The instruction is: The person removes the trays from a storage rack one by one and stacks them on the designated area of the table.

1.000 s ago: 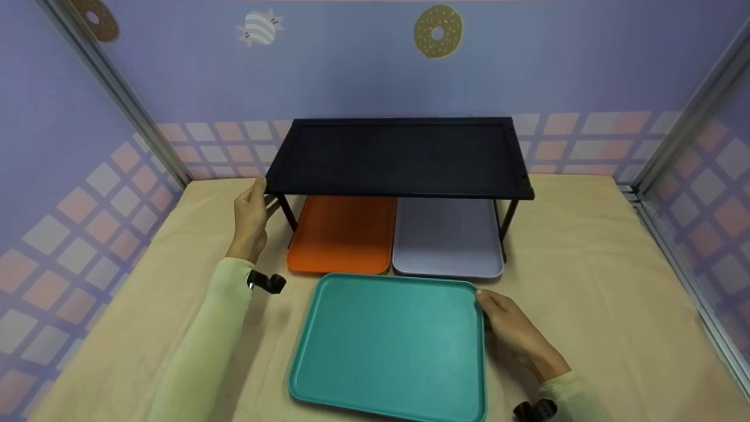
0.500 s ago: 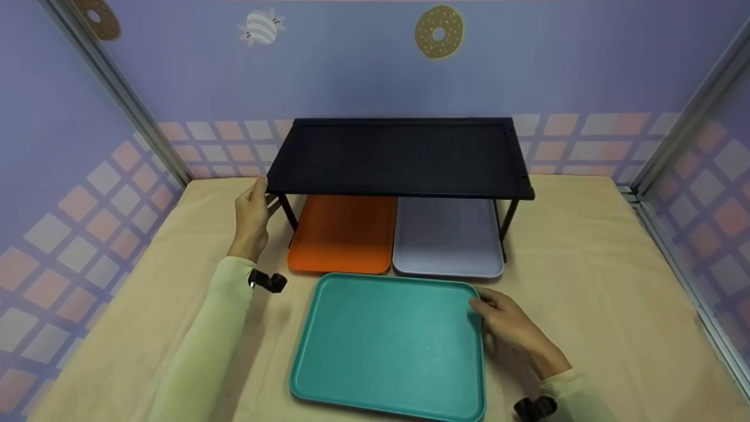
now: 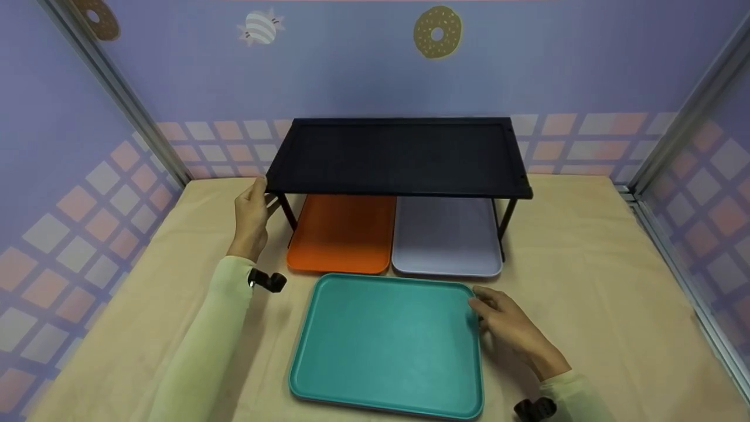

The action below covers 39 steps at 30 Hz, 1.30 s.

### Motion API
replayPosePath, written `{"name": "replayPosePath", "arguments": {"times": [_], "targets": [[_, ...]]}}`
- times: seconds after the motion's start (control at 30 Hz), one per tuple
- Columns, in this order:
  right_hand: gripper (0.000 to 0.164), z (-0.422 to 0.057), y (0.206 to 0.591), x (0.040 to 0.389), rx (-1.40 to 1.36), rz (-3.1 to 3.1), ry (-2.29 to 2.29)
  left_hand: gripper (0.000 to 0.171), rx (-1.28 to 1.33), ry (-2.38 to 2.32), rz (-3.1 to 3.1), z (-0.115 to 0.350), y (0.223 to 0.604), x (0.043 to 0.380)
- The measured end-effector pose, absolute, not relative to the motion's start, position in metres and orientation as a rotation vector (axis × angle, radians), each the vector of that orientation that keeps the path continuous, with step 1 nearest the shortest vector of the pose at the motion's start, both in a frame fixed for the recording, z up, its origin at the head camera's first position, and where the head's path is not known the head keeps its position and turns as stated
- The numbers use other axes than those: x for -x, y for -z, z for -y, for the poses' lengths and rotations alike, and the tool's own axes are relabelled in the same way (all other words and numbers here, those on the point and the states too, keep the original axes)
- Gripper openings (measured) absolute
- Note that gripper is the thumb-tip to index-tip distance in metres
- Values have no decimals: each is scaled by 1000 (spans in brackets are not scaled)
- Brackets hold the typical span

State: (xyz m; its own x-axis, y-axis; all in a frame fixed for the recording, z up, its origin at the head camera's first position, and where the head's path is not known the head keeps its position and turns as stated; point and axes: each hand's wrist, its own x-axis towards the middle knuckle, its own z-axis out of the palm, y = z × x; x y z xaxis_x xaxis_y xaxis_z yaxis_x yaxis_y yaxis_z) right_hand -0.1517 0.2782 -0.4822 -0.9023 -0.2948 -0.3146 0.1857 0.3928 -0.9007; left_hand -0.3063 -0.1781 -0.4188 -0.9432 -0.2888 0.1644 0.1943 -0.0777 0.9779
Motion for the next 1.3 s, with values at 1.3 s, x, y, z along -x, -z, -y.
{"name": "replayPosePath", "arguments": {"times": [1.3], "targets": [[74,-290,488,191,-320,-1418,2285,44,-96,2050,1900,180,420,308]]}}
